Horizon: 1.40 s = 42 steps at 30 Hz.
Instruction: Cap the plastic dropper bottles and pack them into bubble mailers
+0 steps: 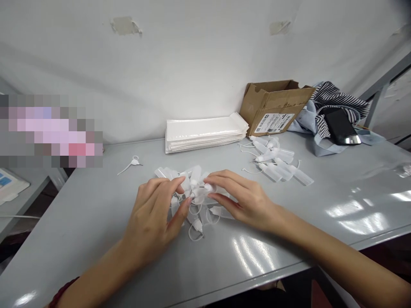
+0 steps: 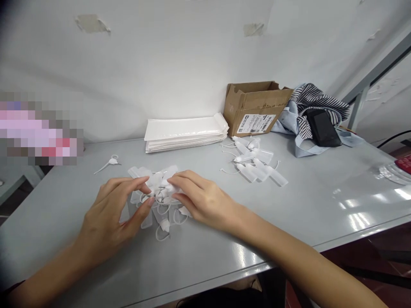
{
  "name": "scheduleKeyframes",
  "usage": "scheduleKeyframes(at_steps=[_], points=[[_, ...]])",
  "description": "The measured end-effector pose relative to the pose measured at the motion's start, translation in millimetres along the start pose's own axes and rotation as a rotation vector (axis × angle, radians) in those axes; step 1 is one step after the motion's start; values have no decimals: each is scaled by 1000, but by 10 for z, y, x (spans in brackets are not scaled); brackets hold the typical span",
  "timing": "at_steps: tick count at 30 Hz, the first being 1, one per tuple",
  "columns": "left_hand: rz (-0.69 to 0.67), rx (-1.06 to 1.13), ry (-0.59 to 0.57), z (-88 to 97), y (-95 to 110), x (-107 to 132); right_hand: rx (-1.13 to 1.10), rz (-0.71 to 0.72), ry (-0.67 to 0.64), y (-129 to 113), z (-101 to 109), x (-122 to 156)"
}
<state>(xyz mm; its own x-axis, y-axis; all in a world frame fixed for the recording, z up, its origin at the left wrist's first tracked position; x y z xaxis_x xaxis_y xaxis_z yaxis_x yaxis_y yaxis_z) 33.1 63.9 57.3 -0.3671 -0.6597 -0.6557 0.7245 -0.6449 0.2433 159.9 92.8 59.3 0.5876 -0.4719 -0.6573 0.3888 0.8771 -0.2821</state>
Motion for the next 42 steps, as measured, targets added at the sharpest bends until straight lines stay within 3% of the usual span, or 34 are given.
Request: scheduleKeyframes(at_steps=[6, 13, 18, 26, 35, 42], points=[[-29, -3, -9, -20, -3, -8, -59, 5, 42, -145, 90, -18], [-93, 56, -86, -80, 51, 6, -108, -74, 151, -44, 233, -34], [-102, 70, -48, -37, 77, -8, -172, -122, 164, -2, 259, -55], [-102, 129, -27, 9, 99, -27, -256, -247, 125, 81, 229, -37], [-31, 178, 81, 128, 75, -66, -195, -140, 131, 7, 236, -42], [-60, 224, 76, 132, 115, -52, -260, -110, -55, -81, 54, -25]])
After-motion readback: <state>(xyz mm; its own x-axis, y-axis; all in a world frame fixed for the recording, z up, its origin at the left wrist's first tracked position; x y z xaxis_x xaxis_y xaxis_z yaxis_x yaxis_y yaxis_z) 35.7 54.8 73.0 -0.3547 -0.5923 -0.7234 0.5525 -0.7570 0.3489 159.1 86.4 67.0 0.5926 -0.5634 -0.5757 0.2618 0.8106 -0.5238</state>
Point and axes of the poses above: each hand's wrist, its own x-axis away from the middle knuckle, its own z-axis out of the back of the hand, y = z × x, the point moved 9 cm from there along -x, towards the middle knuckle, and after that the axes turned 10 degrees about x, right-handed, at the moved point
